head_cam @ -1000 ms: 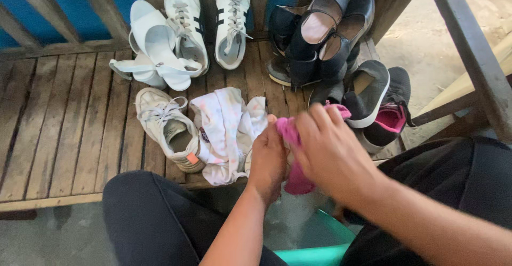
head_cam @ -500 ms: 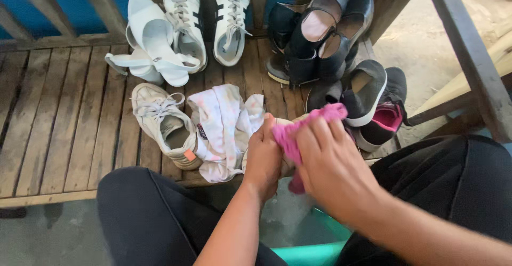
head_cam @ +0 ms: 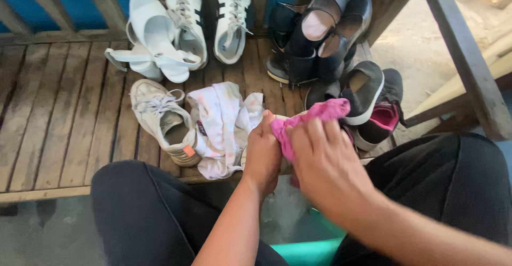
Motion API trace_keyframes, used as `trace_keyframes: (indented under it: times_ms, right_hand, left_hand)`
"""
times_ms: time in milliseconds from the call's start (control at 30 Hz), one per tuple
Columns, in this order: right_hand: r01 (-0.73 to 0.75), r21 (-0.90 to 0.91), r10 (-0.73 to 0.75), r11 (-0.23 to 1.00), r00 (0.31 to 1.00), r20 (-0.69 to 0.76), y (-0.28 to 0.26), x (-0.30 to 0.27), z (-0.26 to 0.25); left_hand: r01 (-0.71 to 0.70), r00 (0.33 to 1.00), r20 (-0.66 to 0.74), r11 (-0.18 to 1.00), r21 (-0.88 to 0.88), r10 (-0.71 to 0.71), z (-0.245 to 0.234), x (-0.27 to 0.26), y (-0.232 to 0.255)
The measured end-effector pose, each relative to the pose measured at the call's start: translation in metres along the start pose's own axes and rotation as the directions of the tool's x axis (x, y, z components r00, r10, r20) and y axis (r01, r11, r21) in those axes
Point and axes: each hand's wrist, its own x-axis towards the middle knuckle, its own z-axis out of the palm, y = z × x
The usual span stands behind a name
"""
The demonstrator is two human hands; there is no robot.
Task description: The person wipes a white sneaker with a white cloth, then switches to a pink cloth to scrub the same shoe. They later wipe a black sandal with the pink cloth. The shoes are placed on a wooden bench next to other footwear.
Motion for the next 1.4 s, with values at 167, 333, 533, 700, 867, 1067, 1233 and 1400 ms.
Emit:
trace_keyframes:
  times_ms: [167,333,533,700,867,1067,1233,1400]
  right_hand:
    - [-0.271,0.048,0.245,0.961,0.922,0.3,0.042,0.053,0.045]
    - [-0.075,0.0,0.072,0.997,0.96,0.269,0.025,0.069,0.024]
    - [-0.017,0.022,0.016,1.0,0.999,0.046,-0.003,0.003,0.01]
    - [-0.319,0.136,0.251,0.938,0.894,0.371,0.03,0.081,0.013]
    - [-0.17,0.106,0.15,0.98,0.973,0.173,0.014,0.065,0.008]
    - [-0.128,0.3,0.111,0.945,0.991,0.073,0.001,-0.052,0.045]
    - [-0.277,0.433,0.35,0.858,0.932,-0.096,0.013,-0.024,0.039]
    - [-0.047,0.486,0.159,0.873,0.969,-0.191,-0.003,0.011,0.077]
  left_hand:
    - [0.001,0.998,0.063,1.0,-0.006,-0.001,-0.002,-0.01,0.004]
    - [0.043,0.999,-0.003,0.999,-0.006,-0.043,-0.009,-0.009,0.013]
    - [-0.082,0.997,0.009,0.997,0.007,0.082,-0.012,0.0,0.005]
    - [0.034,0.999,0.022,0.999,0.003,-0.034,-0.012,-0.008,0.007]
    - [-0.052,0.998,-0.046,0.999,0.0,0.052,-0.018,0.006,0.006]
    - [-0.088,0.971,-0.239,0.953,-0.29,0.017,-0.047,0.039,0.009]
    - [-0.088,0.946,-0.319,0.908,-0.41,-0.053,-0.052,0.037,0.009]
    - [-0.07,0.962,-0.255,0.81,-0.582,-0.099,-0.052,0.021,-0.002]
